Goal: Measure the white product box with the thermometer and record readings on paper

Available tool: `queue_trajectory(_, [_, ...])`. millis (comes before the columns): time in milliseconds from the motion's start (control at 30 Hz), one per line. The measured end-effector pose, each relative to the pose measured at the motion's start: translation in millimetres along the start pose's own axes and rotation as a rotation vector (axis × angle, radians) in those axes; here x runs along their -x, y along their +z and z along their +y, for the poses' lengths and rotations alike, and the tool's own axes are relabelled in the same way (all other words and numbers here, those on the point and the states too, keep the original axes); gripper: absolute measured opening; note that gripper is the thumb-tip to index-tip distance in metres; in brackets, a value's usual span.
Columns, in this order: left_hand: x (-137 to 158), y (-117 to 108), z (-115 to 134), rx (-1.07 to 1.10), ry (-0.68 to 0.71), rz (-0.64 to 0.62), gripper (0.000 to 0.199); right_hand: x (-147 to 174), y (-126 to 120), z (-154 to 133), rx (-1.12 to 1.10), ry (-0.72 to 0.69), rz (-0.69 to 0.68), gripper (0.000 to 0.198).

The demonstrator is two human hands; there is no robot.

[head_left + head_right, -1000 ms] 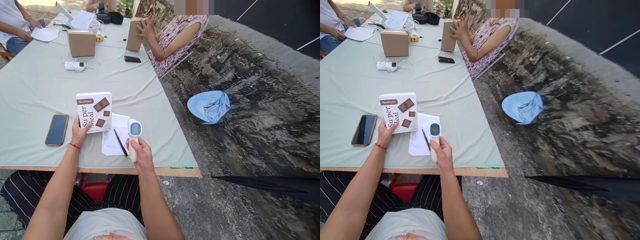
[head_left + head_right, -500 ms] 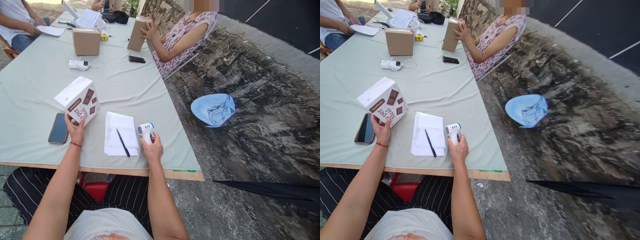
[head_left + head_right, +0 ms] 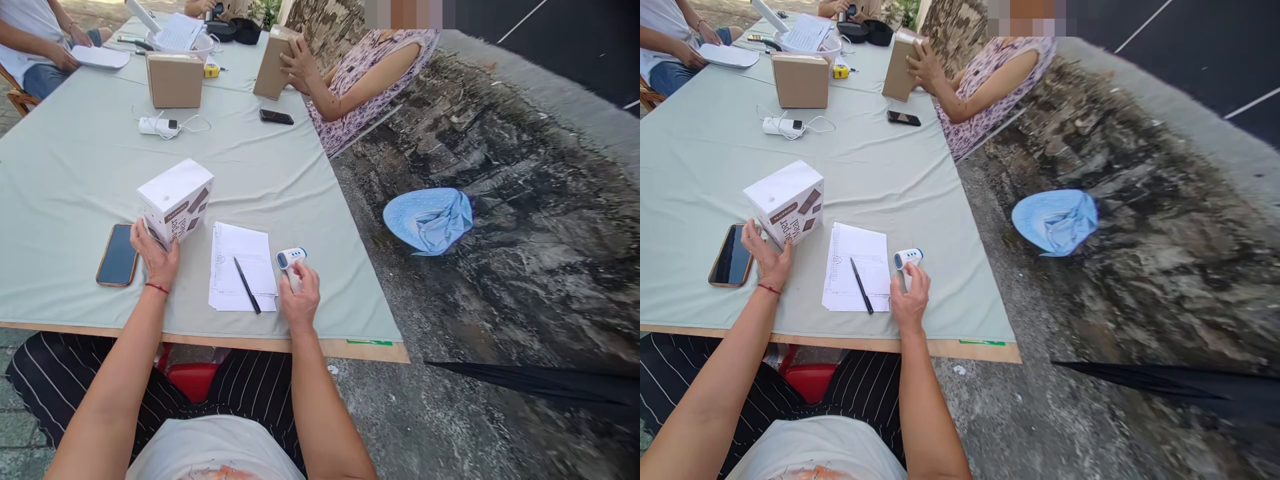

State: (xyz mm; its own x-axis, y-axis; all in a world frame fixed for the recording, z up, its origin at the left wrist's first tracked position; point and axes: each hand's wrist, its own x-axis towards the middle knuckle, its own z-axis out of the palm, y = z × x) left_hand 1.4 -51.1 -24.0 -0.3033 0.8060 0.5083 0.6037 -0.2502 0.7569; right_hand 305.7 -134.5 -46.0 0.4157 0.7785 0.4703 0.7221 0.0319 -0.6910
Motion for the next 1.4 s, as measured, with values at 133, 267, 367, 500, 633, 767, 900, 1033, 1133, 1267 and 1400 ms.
queue_trajectory(133, [11, 1, 10, -0.136, 0.222, 0.082, 0.067, 9, 8, -32, -0.345, 0.029, -0.123, 0.038])
queue_trajectory(267, [20, 5, 17, -0.145, 0.403, -0.368, 0.035, 14, 24, -49, -0.298, 0.054, -0.353, 0.04])
queue_trajectory(367, [22, 8, 23, -0.207, 0.487, -0.687, 0.041, 14, 31, -53, -0.097, -0.042, -0.484, 0.04])
queue_trajectory(500, [20, 8, 29, -0.291, 0.528, -0.879, 0.051, 13, 30, -54, -0.185, 0.007, -0.515, 0.041])
queue_trajectory(633, [20, 7, 31, -0.31, 0.506, -0.922, 0.047, 11, 22, -54, -0.632, 0.295, -0.512, 0.034])
queue_trajectory(767, [20, 8, 30, -0.303, 0.486, -0.917, 0.046, 11, 15, -58, -0.948, 0.407, -0.462, 0.036])
queue_trajectory(900, [20, 8, 29, -0.271, 0.476, -0.903, 0.045, 17, 12, -62, -0.897, 0.321, -0.361, 0.033])
queue_trajectory(1033, [19, 8, 29, -0.28, 0.479, -0.911, 0.045, 19, 13, -54, -0.722, 0.254, -0.236, 0.03])
queue_trajectory(1133, [18, 8, 29, -0.301, 0.488, -0.919, 0.045, 14, 18, -39, -0.468, 0.124, -0.184, 0.032])
queue_trajectory(1267, [18, 7, 29, -0.286, 0.48, -0.912, 0.044, 10, 33, -18, -0.145, -0.051, -0.214, 0.029])
queue_trajectory(1400, [19, 7, 29, -0.284, 0.49, -0.908, 0.044, 16, 41, -9, 0.012, -0.145, -0.281, 0.032])
